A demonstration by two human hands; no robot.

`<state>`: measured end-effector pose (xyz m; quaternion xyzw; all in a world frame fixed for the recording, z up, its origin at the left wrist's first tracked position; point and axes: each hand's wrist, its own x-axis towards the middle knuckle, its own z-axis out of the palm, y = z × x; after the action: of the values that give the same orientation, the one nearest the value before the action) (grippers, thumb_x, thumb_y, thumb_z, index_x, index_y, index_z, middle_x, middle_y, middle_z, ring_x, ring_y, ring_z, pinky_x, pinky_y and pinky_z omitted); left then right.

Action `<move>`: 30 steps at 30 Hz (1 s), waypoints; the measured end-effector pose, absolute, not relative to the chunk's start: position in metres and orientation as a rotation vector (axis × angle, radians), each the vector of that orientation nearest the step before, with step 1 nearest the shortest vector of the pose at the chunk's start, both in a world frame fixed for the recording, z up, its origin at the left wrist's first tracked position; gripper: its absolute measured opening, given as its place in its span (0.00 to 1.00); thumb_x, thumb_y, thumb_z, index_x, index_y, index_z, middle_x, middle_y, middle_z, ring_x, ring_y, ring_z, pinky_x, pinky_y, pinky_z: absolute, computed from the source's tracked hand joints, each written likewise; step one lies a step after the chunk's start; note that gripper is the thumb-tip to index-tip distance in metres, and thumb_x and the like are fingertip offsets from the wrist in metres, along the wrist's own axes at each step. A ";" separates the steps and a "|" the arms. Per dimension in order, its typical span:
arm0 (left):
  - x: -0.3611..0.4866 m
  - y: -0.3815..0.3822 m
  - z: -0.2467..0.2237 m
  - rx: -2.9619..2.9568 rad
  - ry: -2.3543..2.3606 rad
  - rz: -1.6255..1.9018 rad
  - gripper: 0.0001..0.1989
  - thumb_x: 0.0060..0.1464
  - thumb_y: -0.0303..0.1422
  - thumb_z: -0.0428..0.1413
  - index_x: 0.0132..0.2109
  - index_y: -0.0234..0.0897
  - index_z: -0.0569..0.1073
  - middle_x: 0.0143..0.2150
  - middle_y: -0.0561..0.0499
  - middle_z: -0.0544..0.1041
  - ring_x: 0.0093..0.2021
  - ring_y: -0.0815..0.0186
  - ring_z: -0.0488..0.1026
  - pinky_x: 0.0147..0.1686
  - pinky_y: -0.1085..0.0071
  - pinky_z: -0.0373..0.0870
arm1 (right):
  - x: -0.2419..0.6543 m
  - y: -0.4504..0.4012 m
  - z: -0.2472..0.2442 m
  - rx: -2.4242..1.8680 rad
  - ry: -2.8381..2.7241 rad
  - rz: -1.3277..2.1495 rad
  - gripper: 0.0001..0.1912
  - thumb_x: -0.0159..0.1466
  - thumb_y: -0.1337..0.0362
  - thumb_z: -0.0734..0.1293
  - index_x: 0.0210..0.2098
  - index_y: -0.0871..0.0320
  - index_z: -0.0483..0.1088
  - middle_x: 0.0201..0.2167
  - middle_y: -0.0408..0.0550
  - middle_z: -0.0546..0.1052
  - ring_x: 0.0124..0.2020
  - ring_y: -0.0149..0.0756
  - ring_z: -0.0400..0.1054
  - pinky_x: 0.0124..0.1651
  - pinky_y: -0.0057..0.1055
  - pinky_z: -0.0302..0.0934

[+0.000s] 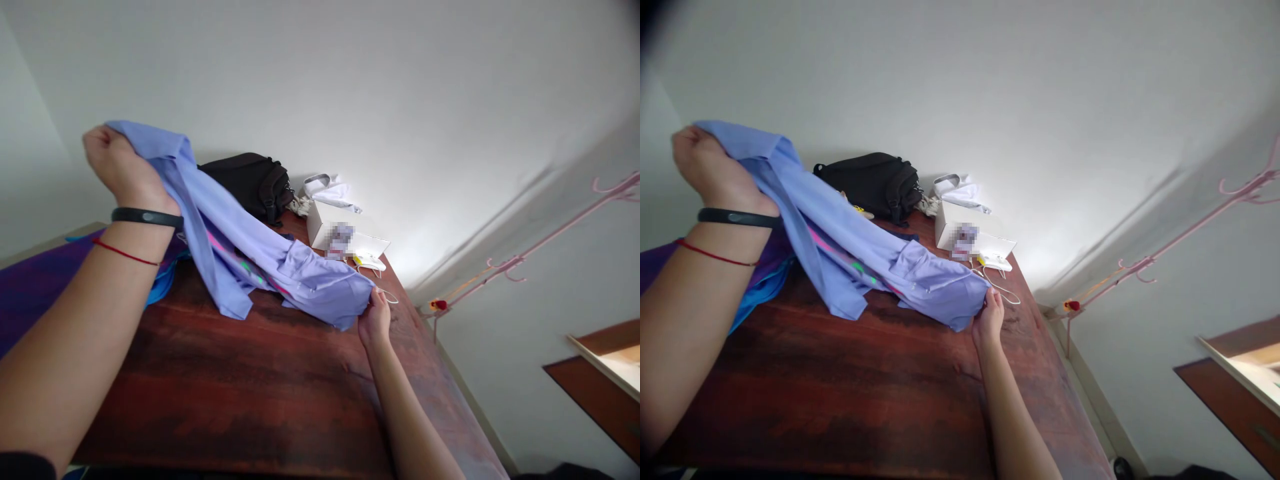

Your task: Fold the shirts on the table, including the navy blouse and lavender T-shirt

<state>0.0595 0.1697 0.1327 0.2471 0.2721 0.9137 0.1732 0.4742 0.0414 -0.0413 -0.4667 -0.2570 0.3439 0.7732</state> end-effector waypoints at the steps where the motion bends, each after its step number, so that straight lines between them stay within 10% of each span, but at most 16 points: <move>1: 0.052 0.173 0.133 0.686 0.801 2.643 0.16 0.63 0.14 0.39 0.33 0.38 0.57 0.31 0.57 0.61 0.35 0.74 0.68 0.45 0.75 0.69 | 0.477 0.043 -0.042 -1.033 -0.551 0.707 0.18 0.54 0.53 0.73 0.27 0.54 0.60 0.19 0.32 0.62 0.21 0.26 0.55 0.24 0.24 0.51; 15: 0.069 0.194 0.108 0.786 1.217 2.529 0.13 0.70 0.19 0.37 0.37 0.39 0.54 0.39 0.53 0.66 0.41 0.74 0.66 0.52 0.73 0.66 | 0.487 0.049 -0.058 -1.173 -0.631 0.576 0.19 0.55 0.48 0.72 0.26 0.54 0.64 0.17 0.33 0.63 0.21 0.28 0.56 0.25 0.26 0.54; 23: 0.090 0.154 0.111 1.539 1.367 2.729 0.29 0.49 0.10 0.51 0.57 0.31 0.58 0.59 0.46 0.65 0.58 0.65 0.63 0.59 0.64 0.62 | 0.483 0.049 -0.054 -1.149 -0.524 0.612 0.17 0.57 0.48 0.70 0.34 0.56 0.73 0.26 0.39 0.75 0.26 0.32 0.67 0.30 0.28 0.63; 30: 0.177 0.130 0.060 2.301 0.823 1.240 0.14 0.60 0.32 0.58 0.53 0.38 0.73 0.43 0.48 0.80 0.41 0.62 0.76 0.42 0.68 0.68 | 0.479 0.049 -0.052 -1.191 -0.598 0.655 0.18 0.56 0.49 0.70 0.34 0.57 0.75 0.28 0.42 0.77 0.29 0.35 0.71 0.34 0.31 0.65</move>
<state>0.1769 0.1298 0.0604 0.8229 0.2942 0.4433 0.1993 0.4788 0.0495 -0.0515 -0.5424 -0.2720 0.2983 0.7368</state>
